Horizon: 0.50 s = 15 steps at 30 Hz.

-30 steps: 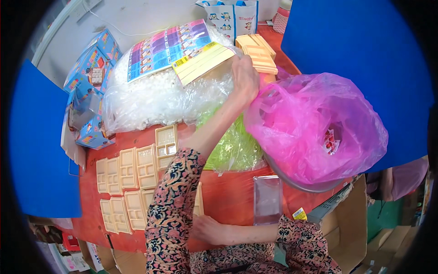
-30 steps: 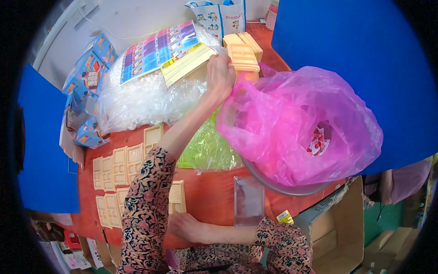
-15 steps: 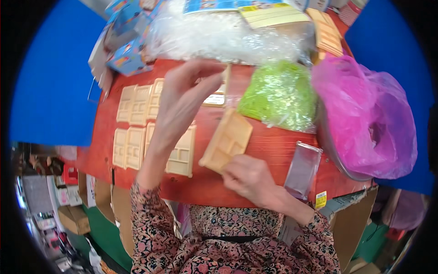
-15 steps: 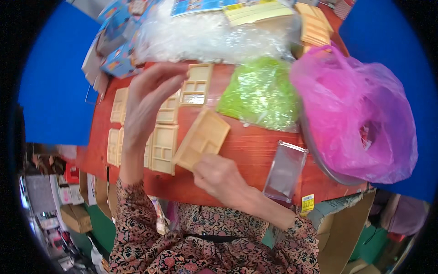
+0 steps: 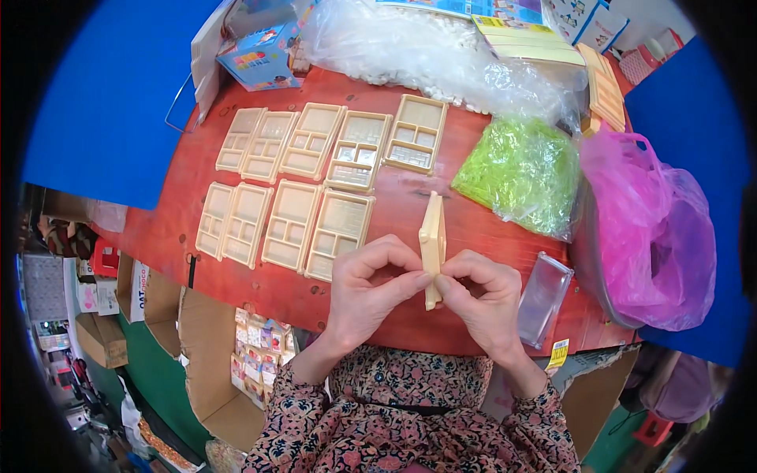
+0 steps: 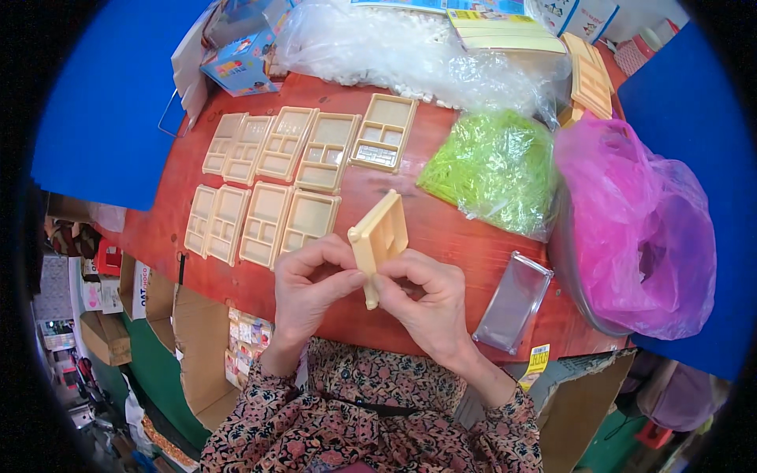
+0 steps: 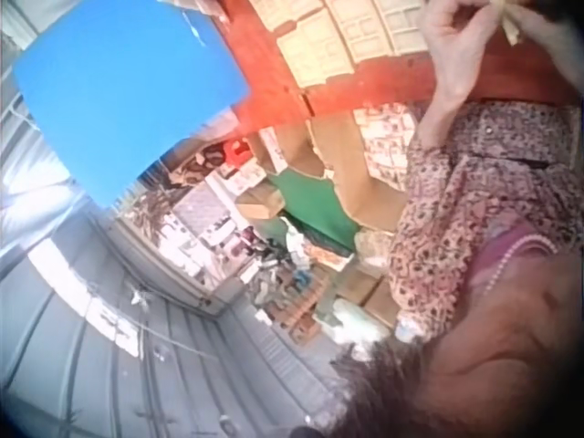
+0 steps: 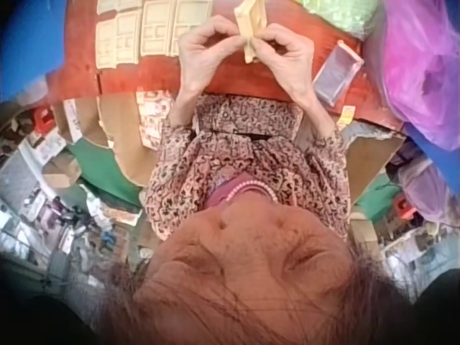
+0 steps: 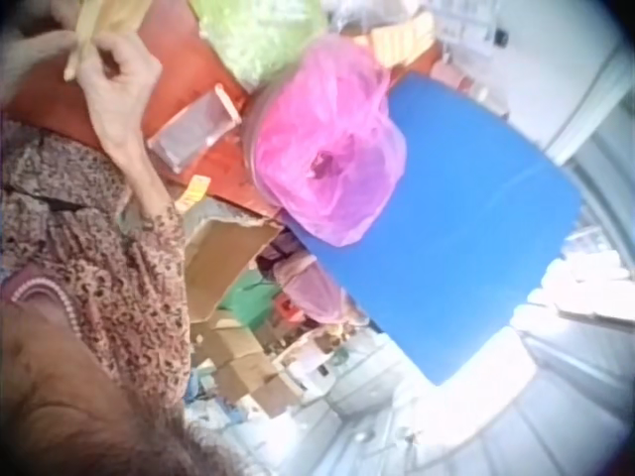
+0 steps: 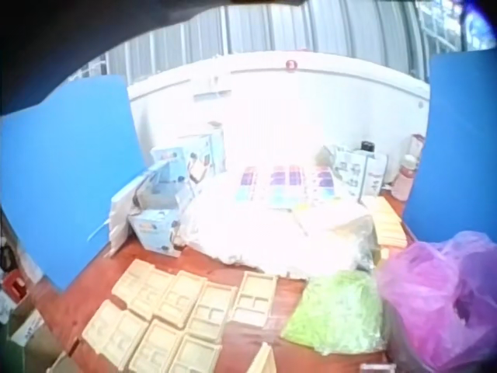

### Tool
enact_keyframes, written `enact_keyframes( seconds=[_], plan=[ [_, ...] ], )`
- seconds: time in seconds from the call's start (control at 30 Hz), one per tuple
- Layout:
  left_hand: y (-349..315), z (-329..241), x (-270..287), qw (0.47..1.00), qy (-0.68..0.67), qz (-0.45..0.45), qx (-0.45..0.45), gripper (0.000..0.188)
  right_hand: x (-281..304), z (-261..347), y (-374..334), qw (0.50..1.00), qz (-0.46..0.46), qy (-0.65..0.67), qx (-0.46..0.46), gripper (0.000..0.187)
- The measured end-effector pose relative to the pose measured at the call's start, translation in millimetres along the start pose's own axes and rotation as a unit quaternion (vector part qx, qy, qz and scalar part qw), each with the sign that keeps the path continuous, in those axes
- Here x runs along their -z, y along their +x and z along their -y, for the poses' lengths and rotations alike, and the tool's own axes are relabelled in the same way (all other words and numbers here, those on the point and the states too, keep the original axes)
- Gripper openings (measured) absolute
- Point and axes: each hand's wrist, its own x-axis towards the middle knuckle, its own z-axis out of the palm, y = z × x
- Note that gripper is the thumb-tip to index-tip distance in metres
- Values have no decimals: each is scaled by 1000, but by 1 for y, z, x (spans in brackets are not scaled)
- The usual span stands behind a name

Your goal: The person is assembling plastic trays and filling them with small white components from a large plastic bag at a workbench.

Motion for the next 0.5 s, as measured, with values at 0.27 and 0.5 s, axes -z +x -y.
enact_keyframes(
  seconds=[0.27,0.5],
  plan=[
    [3,1,8,992,-68,44,98,5,3,1,0,999,14,14,-43,5],
    [6,1,15,980,-124,71,141,6,4,4,3,993,43,75,-83,6]
  ],
)
